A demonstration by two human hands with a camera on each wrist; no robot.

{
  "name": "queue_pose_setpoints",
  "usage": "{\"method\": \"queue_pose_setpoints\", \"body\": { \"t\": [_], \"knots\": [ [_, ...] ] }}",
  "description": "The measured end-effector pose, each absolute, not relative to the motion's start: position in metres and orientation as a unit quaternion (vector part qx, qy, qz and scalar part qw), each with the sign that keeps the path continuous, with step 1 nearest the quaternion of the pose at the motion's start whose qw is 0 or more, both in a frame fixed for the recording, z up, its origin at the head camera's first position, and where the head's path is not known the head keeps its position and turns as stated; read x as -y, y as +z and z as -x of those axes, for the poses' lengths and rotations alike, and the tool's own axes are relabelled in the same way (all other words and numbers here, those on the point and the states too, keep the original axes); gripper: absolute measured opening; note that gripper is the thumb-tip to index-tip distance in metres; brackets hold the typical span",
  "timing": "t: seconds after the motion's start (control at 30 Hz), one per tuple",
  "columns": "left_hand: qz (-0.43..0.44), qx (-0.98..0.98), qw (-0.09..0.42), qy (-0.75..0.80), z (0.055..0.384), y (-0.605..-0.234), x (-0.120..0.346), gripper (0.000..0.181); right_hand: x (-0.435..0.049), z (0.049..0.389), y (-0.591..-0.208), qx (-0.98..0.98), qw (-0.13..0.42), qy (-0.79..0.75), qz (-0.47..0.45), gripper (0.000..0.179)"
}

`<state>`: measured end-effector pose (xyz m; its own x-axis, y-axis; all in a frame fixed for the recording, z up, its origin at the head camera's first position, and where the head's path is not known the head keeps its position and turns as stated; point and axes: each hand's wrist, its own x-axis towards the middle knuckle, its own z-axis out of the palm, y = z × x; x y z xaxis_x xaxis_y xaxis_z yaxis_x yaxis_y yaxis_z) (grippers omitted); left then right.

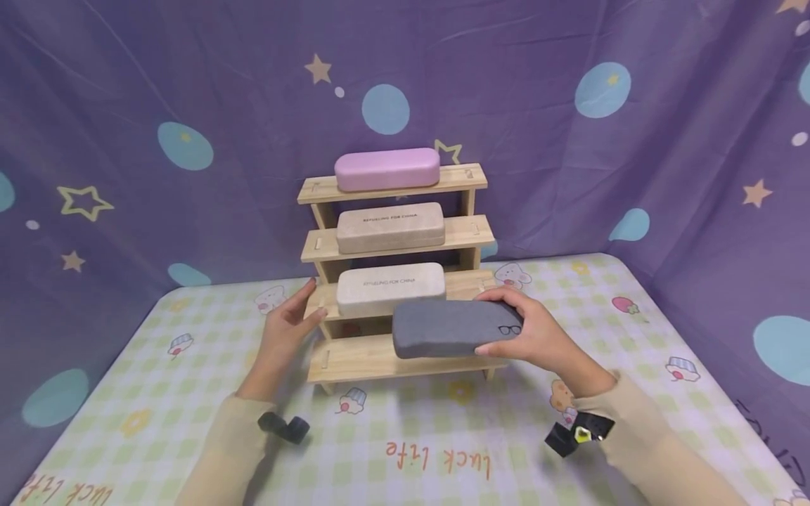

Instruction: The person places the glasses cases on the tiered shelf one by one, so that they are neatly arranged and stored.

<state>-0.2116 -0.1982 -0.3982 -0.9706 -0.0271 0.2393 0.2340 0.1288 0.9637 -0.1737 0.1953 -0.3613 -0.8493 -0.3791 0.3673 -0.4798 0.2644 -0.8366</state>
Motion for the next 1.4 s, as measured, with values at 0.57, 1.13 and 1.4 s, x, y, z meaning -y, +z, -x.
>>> {"method": "queue_pose_setpoints", "body": {
  "t": [0.57,1.13,1.4],
  "knots": [
    [0.073,0.744,0.093,-0.658,0.213,-0.395,0.199,0.061,-0.157,0.171,-0.387,0.806,-0.014,0.543,-0.234,0.059],
    [0.083,0.739,0.108,-0.660,0.213,-0.400,0.198,0.059,-0.117,0.179,-0.404,0.834,0.025,0.498,-0.237,0.061],
    [0.070,0.743,0.091,-0.659,0.205,-0.385,0.194,0.059,-0.111,0.180,-0.408,0.843,0.024,0.483,-0.236,0.065]
  ]
}}
